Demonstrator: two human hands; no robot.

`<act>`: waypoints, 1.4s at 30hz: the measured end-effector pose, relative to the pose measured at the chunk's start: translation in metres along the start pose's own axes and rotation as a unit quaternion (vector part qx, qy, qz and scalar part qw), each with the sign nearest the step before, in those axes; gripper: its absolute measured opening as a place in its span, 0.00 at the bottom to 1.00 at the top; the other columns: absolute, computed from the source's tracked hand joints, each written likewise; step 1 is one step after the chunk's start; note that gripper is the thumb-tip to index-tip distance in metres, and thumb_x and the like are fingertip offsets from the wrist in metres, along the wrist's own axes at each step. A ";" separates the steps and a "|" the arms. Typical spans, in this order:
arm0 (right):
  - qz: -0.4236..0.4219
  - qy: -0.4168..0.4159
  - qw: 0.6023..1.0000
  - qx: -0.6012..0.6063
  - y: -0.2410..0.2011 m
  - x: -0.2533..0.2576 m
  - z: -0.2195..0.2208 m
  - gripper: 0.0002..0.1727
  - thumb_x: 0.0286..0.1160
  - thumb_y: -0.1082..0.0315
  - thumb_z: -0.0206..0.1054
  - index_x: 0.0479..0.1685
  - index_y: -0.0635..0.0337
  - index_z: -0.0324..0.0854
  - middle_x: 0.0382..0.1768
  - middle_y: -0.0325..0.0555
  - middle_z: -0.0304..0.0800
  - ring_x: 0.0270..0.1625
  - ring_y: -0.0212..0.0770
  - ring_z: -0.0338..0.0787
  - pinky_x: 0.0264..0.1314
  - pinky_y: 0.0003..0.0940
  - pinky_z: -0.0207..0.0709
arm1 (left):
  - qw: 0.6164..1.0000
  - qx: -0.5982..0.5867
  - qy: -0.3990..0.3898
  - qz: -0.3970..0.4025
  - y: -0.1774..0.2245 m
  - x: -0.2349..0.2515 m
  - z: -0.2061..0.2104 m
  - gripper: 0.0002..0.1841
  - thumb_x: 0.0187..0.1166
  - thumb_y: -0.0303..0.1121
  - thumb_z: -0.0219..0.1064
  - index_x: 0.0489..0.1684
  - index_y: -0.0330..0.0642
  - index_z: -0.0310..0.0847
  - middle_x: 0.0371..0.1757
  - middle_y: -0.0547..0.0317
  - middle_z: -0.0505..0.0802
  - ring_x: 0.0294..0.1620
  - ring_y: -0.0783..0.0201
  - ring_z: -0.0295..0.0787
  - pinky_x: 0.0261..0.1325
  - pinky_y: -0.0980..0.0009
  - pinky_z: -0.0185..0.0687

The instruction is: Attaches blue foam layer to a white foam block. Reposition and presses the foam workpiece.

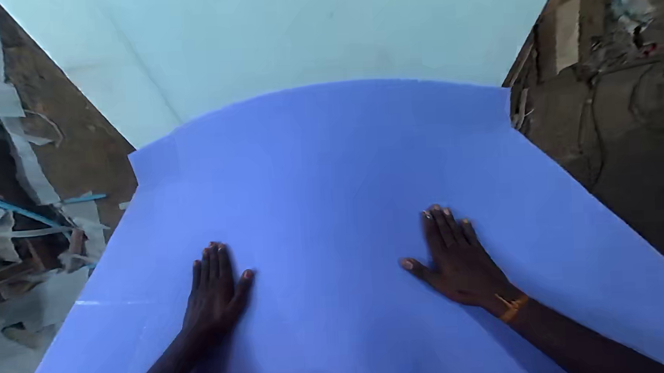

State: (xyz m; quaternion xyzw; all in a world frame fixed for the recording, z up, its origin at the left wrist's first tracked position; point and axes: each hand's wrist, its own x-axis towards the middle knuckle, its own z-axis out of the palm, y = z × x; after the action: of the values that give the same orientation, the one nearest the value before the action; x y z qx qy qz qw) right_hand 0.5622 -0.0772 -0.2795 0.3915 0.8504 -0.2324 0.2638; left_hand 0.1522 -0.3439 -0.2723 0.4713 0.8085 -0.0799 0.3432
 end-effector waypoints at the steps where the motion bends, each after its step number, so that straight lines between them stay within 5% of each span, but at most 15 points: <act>1: -0.011 -0.002 1.000 0.000 -0.014 0.010 0.004 0.69 0.65 0.13 0.36 0.95 0.67 0.44 0.95 0.61 0.42 0.97 0.59 0.42 0.96 0.65 0.33 | 1.000 0.002 0.005 0.018 0.011 0.007 0.006 0.51 0.85 0.68 0.35 0.92 0.27 0.49 0.93 0.33 0.57 0.96 0.39 0.46 0.95 0.39 0.37; 7: -0.092 0.002 0.996 0.007 -0.093 0.067 0.021 0.74 0.57 0.08 0.37 0.96 0.64 0.44 0.95 0.60 0.42 0.97 0.59 0.41 0.95 0.68 0.29 | 0.993 0.000 0.003 0.121 0.073 0.044 0.034 0.55 0.81 0.74 0.36 0.94 0.29 0.43 0.95 0.35 0.52 0.97 0.40 0.39 0.95 0.36 0.31; 11: -0.151 0.009 0.988 0.015 -0.123 0.104 0.038 0.61 0.71 0.17 0.33 0.97 0.57 0.46 0.96 0.55 0.41 0.98 0.55 0.39 0.95 0.69 0.26 | 0.984 0.001 -0.023 0.176 0.093 0.066 0.042 0.53 0.81 0.74 0.32 0.95 0.35 0.46 0.96 0.43 0.53 0.98 0.46 0.37 0.95 0.35 0.24; 16: -0.212 0.015 0.975 0.062 -0.129 0.161 0.058 0.41 0.89 0.35 0.31 0.97 0.44 0.49 0.97 0.42 0.44 0.98 0.47 0.40 0.95 0.67 0.26 | 0.975 -0.046 -0.040 0.215 0.086 0.109 0.053 0.39 0.90 0.63 0.30 0.96 0.51 0.53 0.97 0.62 0.56 0.98 0.60 0.40 0.96 0.38 0.26; 19: -0.231 0.057 0.969 0.069 -0.122 0.205 0.074 0.38 0.92 0.43 0.31 0.96 0.52 0.50 0.96 0.41 0.46 0.98 0.44 0.41 0.97 0.60 0.28 | 0.973 -0.060 -0.046 0.220 0.085 0.163 0.066 0.37 0.91 0.59 0.30 0.97 0.52 0.50 0.98 0.66 0.53 0.98 0.63 0.38 0.96 0.40 0.21; 25: -0.177 0.164 0.969 0.049 -0.114 0.275 0.078 0.37 0.92 0.46 0.33 0.97 0.52 0.49 0.97 0.41 0.44 0.98 0.43 0.40 0.98 0.54 0.30 | 0.972 -0.059 0.117 0.195 0.078 0.257 0.086 0.39 0.90 0.60 0.34 0.97 0.48 0.50 0.98 0.62 0.53 0.98 0.60 0.37 0.97 0.42 0.24; 27: -0.136 0.194 0.971 0.037 -0.112 0.296 0.065 0.40 0.90 0.42 0.38 0.97 0.51 0.45 0.97 0.42 0.41 0.98 0.46 0.38 0.98 0.57 0.29 | 0.973 -0.059 0.176 0.141 0.076 0.284 0.081 0.40 0.89 0.62 0.37 0.97 0.47 0.48 0.98 0.58 0.52 0.99 0.56 0.36 0.96 0.41 0.25; 30: -0.092 0.243 0.966 0.005 -0.093 0.345 0.035 0.55 0.76 0.22 0.44 0.97 0.50 0.46 0.97 0.47 0.43 0.97 0.54 0.41 0.93 0.71 0.26 | 0.964 -0.026 0.245 0.102 0.077 0.330 0.055 0.46 0.85 0.68 0.41 0.97 0.45 0.45 0.98 0.50 0.50 0.98 0.49 0.36 0.93 0.33 0.24; 32: -0.091 0.238 0.967 -0.005 -0.074 0.377 0.010 0.66 0.58 0.11 0.48 0.95 0.49 0.53 0.93 0.50 0.57 0.94 0.56 0.54 0.90 0.76 0.31 | 0.960 -0.011 0.255 0.120 0.076 0.360 0.031 0.51 0.81 0.73 0.44 0.98 0.45 0.42 0.98 0.51 0.51 0.98 0.48 0.35 0.92 0.31 0.19; 33: -0.096 0.205 0.974 0.000 -0.067 0.388 -0.005 0.69 0.51 0.09 0.53 0.94 0.48 0.57 0.88 0.51 0.65 0.89 0.57 0.64 0.88 0.75 0.42 | 0.961 -0.008 0.242 0.137 0.075 0.373 0.022 0.53 0.78 0.75 0.45 0.98 0.45 0.43 0.97 0.51 0.55 0.98 0.48 0.38 0.92 0.32 0.19; 35: -0.120 0.124 0.985 0.015 -0.058 0.404 -0.029 0.70 0.41 0.12 0.67 0.89 0.49 0.62 0.74 0.57 0.79 0.73 0.62 0.78 0.71 0.70 0.67 | 0.966 0.001 0.193 0.171 0.073 0.392 0.009 0.55 0.72 0.80 0.47 0.94 0.48 0.55 0.86 0.47 0.74 0.90 0.46 0.62 0.92 0.36 0.42; 37: -0.124 0.043 0.990 0.041 -0.058 0.415 -0.046 0.70 0.35 0.20 0.79 0.87 0.49 0.61 0.64 0.57 0.85 0.64 0.63 0.84 0.62 0.69 0.73 | 0.970 0.011 0.148 0.193 0.073 0.404 -0.001 0.55 0.63 0.85 0.52 0.83 0.51 0.72 0.69 0.45 0.86 0.72 0.43 0.80 0.77 0.40 0.67; 39: -0.122 -0.011 0.991 0.044 -0.063 0.419 -0.055 0.67 0.33 0.25 0.84 0.83 0.48 0.64 0.53 0.56 0.90 0.55 0.62 0.89 0.54 0.69 0.79 | 0.977 0.007 0.098 0.190 0.076 0.405 -0.013 0.54 0.56 0.85 0.59 0.76 0.52 0.78 0.61 0.46 0.88 0.63 0.43 0.83 0.67 0.41 0.74; 42: -0.154 -0.051 0.986 0.026 -0.065 0.409 -0.052 0.52 0.47 0.28 0.81 0.77 0.44 0.74 0.56 0.54 0.88 0.58 0.60 0.89 0.52 0.66 0.81 | 0.976 -0.014 0.091 0.198 0.078 0.394 -0.015 0.49 0.54 0.81 0.68 0.70 0.53 0.80 0.54 0.49 0.90 0.58 0.45 0.86 0.62 0.43 0.78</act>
State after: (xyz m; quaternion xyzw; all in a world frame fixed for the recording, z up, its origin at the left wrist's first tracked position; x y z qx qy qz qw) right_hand 0.2706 0.1377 -0.4859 0.2497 0.8796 -0.3121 0.2579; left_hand 0.0825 -0.0158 -0.4943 0.6228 0.7279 0.0442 0.2833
